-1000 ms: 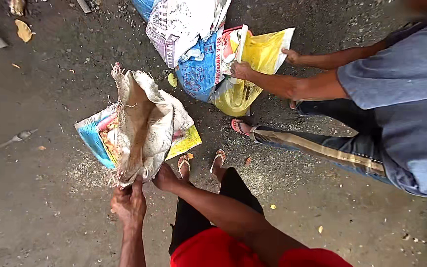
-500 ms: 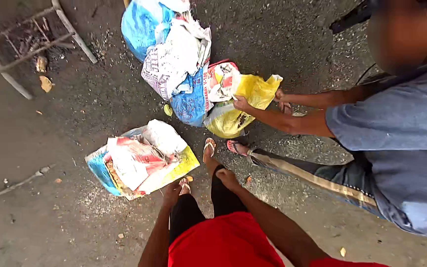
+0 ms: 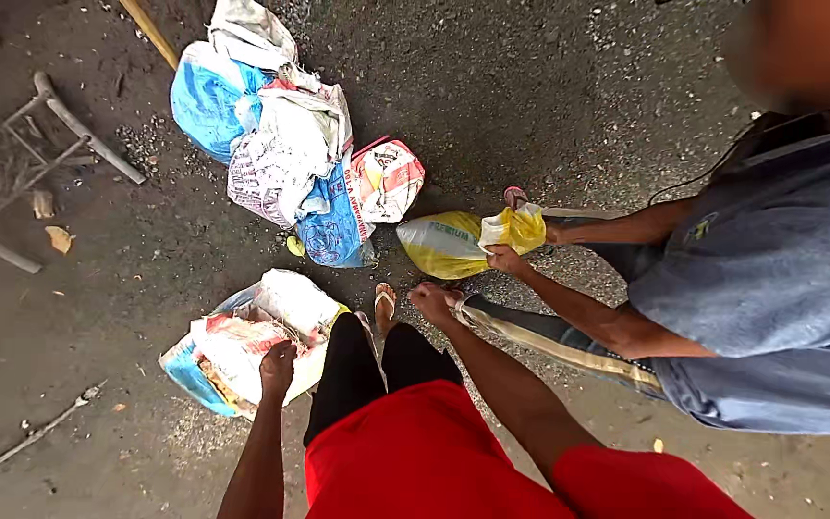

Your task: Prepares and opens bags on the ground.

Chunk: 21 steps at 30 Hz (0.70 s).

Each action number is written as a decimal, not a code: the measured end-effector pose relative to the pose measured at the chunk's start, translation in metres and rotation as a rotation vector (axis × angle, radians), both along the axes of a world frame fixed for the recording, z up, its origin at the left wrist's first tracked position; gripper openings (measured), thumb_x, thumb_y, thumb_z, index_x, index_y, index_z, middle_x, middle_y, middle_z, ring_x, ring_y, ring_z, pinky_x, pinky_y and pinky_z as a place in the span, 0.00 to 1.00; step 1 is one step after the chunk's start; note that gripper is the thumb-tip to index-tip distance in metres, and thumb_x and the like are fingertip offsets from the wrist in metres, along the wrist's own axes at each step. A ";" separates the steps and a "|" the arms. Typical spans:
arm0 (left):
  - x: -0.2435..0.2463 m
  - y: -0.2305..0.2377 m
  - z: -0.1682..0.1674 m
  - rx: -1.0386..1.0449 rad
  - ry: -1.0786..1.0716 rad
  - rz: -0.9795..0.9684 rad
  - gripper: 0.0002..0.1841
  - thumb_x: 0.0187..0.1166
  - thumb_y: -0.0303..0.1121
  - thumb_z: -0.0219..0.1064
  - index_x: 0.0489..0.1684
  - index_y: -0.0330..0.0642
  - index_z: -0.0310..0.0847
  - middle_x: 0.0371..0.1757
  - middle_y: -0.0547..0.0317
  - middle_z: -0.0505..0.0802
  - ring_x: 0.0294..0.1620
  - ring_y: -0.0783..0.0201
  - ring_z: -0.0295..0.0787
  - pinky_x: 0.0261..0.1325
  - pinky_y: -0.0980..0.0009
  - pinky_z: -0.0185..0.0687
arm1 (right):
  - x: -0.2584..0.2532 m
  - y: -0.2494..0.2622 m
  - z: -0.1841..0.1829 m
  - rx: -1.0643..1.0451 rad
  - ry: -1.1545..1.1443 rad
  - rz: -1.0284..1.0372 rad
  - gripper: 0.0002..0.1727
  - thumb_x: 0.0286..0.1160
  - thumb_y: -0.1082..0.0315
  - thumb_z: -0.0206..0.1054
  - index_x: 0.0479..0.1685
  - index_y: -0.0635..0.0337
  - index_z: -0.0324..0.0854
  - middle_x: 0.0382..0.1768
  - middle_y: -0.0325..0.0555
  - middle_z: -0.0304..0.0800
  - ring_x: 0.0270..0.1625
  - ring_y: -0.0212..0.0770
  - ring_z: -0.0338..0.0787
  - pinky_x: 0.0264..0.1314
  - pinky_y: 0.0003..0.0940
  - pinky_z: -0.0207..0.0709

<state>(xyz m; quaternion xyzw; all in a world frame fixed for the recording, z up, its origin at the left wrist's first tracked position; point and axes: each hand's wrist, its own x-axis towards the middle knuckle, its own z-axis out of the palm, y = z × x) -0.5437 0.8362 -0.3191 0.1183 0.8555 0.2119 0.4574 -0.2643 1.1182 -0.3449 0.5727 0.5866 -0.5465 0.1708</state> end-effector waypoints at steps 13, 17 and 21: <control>-0.031 0.120 -0.041 0.037 -0.193 -0.243 0.20 0.87 0.34 0.61 0.70 0.31 0.81 0.61 0.37 0.92 0.59 0.47 0.92 0.70 0.49 0.82 | -0.021 0.001 0.012 -0.054 -0.104 0.032 0.23 0.91 0.56 0.56 0.65 0.65 0.85 0.63 0.62 0.89 0.70 0.56 0.86 0.79 0.56 0.73; -0.037 0.129 -0.070 -0.006 -0.239 -0.242 0.20 0.88 0.38 0.61 0.71 0.34 0.81 0.64 0.39 0.91 0.66 0.46 0.89 0.75 0.46 0.78 | -0.053 0.054 -0.021 0.038 -0.158 -0.022 0.23 0.92 0.56 0.52 0.67 0.62 0.85 0.63 0.59 0.90 0.69 0.54 0.88 0.78 0.54 0.75; -0.030 0.113 -0.108 -0.196 -0.056 -0.468 0.23 0.90 0.46 0.57 0.73 0.41 0.82 0.68 0.41 0.90 0.71 0.40 0.86 0.74 0.35 0.74 | -0.116 0.149 -0.075 0.082 -0.154 -0.035 0.25 0.94 0.57 0.48 0.75 0.65 0.77 0.65 0.62 0.89 0.69 0.56 0.88 0.78 0.54 0.76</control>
